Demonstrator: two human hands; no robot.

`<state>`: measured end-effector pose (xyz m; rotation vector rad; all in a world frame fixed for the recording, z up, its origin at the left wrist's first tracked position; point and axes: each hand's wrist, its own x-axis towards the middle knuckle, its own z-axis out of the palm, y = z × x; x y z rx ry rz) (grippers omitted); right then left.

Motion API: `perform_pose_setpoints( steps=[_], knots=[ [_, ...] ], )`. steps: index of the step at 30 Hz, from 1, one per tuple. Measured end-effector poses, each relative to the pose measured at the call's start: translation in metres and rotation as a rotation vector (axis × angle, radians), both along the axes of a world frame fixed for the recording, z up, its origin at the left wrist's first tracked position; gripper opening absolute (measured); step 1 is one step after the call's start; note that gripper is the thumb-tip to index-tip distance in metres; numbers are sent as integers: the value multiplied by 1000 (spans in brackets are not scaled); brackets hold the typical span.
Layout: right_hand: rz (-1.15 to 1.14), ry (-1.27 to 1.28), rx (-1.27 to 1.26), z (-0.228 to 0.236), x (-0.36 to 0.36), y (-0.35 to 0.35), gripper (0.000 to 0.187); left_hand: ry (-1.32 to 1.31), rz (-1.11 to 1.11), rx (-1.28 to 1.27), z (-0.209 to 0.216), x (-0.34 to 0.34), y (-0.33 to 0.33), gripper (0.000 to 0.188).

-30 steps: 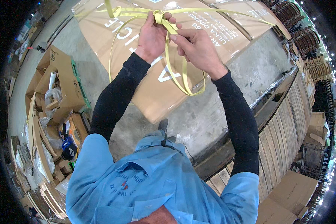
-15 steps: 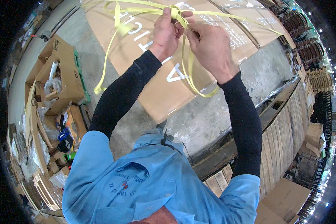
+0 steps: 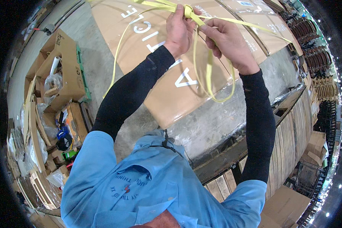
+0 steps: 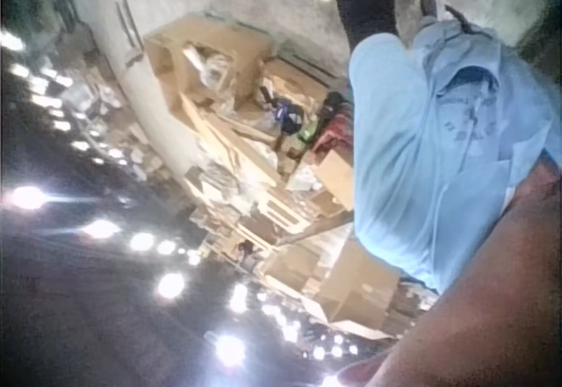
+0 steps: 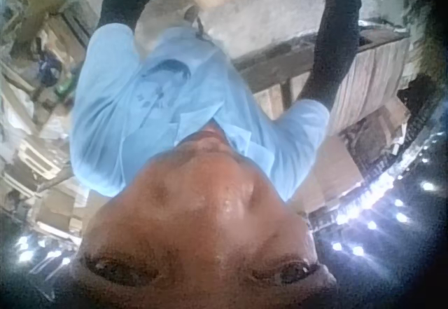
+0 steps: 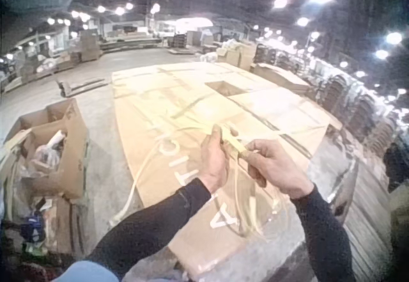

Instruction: The person secures a large cardboard box on a wooden pallet using a yellow plastic strap, wrapping it around the box and tying a knot. They then place a small cardboard piece on top of the strap and later use a utility knife to cut open another large cardboard box.

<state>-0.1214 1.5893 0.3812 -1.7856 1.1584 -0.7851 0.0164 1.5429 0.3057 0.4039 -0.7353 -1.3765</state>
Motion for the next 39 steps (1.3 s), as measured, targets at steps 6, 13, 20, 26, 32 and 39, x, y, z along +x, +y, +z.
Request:
perform_pose_setpoints(
  steps=[6,13,20,26,32,39],
  knots=[
    [-36,249,-269,1,13,-11,23,39,130,-46,-16,-6,-15,38],
    [-20,348,-374,-12,16,-15,23,309,-182,-12,2,6,-3,37],
    [-165,183,-433,-24,26,-9,20,140,12,-30,0,4,-10,35],
    [-100,312,-414,-14,29,-11,21,57,-13,-21,3,11,-4,32],
    [-187,320,-612,-5,46,-16,15,132,-36,37,2,8,-10,35],
    [-297,683,-759,3,45,19,18,164,-39,-72,1,17,-12,33]
  ],
)
